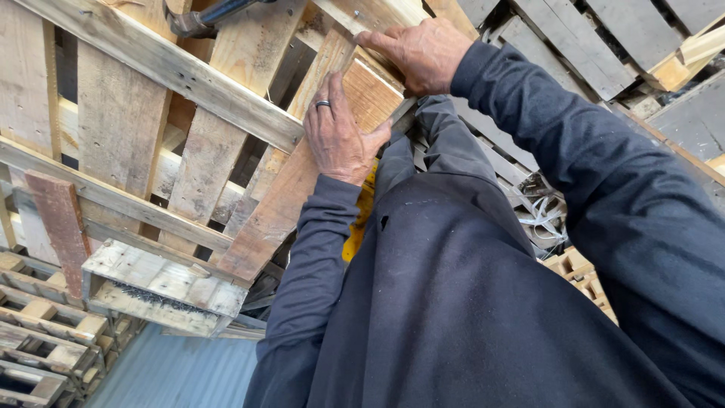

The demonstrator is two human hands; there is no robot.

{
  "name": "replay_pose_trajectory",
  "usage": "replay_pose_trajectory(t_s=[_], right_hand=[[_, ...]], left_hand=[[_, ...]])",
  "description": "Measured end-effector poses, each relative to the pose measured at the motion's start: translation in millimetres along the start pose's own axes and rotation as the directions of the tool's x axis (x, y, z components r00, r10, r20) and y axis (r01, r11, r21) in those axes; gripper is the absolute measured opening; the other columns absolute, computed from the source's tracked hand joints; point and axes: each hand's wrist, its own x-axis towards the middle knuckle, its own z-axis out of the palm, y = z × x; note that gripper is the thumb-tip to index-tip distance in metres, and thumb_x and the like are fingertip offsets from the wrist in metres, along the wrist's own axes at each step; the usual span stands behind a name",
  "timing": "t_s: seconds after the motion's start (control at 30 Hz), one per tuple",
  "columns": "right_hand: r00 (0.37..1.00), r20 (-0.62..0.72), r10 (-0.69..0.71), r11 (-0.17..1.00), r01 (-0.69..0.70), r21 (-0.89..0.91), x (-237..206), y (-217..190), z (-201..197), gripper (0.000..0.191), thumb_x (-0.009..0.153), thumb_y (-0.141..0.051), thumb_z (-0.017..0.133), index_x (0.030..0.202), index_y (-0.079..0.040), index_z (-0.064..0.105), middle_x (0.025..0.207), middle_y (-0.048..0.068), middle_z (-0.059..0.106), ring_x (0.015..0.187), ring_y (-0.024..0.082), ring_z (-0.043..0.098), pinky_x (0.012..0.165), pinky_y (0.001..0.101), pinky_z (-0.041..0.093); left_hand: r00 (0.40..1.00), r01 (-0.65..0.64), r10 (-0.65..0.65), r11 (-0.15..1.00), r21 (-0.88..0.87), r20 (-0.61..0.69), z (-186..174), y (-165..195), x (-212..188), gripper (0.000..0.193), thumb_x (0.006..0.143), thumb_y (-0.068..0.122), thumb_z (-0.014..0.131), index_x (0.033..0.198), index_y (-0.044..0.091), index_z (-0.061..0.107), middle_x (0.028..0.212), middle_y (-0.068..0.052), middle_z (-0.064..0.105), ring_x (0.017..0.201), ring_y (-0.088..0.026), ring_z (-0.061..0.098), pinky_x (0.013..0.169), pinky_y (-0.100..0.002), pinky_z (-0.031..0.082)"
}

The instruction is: The person assembles wooden pallets by placing wooden planks onto a pallet frame, positioning nails, and hammering them in. The person repeatedly picks up planks, aligns them, and secures them with nails using a hammer.

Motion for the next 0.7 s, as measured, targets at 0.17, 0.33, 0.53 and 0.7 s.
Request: replay_pose_trajectory(t_s=[0.17,0.33,0.53,0.7], right_hand=[[1.0,0.007,-0.002,1.0,0.002,-0.013,-0.2,0.3,0.5,0.093,0.077,-0.014,0.082,0.159,-0.018,0.037,0.11,0.018,0.07,0.08,0.041,0.071,0.067,0.0466,0.059],[0.999,0.025,-0.037,0.998,0.036,0.048,3.5,8.7,2.3,0.101,0.068,-0.013,0.084,0.158,-0.017,0.038,0.109,0.02,0.071,0.088,0.041,0.072,0.076,0.046,0.06],[0.994,0.11,0.016,1.0,-0.018,0.018,5.3,9.2,1.7,0.104,0.071,-0.013,0.085,0.163,-0.018,0.036,0.092,0.022,0.071,0.083,0.04,0.072,0.075,0.0446,0.06],[0.989,0.132,0.064,0.997,-0.057,-0.056,6.5,5.7,0.3,0.098,0.075,-0.017,0.086,0.16,-0.023,0.039,0.089,0.02,0.073,0.079,0.037,0.073,0.072,0.0458,0.06]], left_hand=[[1.0,0.02,-0.02,1.0,0.007,-0.013,7.1,-4.3,2.6,0.107,0.062,0.047,0.095,0.148,0.008,0.044,0.139,-0.012,0.055,0.127,-0.032,0.056,0.109,-0.051,0.045],[0.999,-0.013,0.014,1.0,0.015,-0.049,9.8,-3.9,7.1,0.102,0.069,0.051,0.093,0.147,0.008,0.044,0.137,-0.012,0.054,0.128,-0.032,0.055,0.11,-0.05,0.045],[0.995,-0.02,0.024,0.999,0.042,-0.098,15.4,0.0,2.5,0.1,0.074,0.052,0.089,0.15,0.007,0.042,0.138,-0.012,0.052,0.13,-0.033,0.053,0.111,-0.053,0.043],[0.995,-0.044,0.047,0.998,0.037,-0.085,14.9,-5.2,-0.4,0.102,0.078,0.053,0.088,0.155,0.006,0.038,0.143,-0.013,0.05,0.133,-0.033,0.052,0.113,-0.052,0.043]])
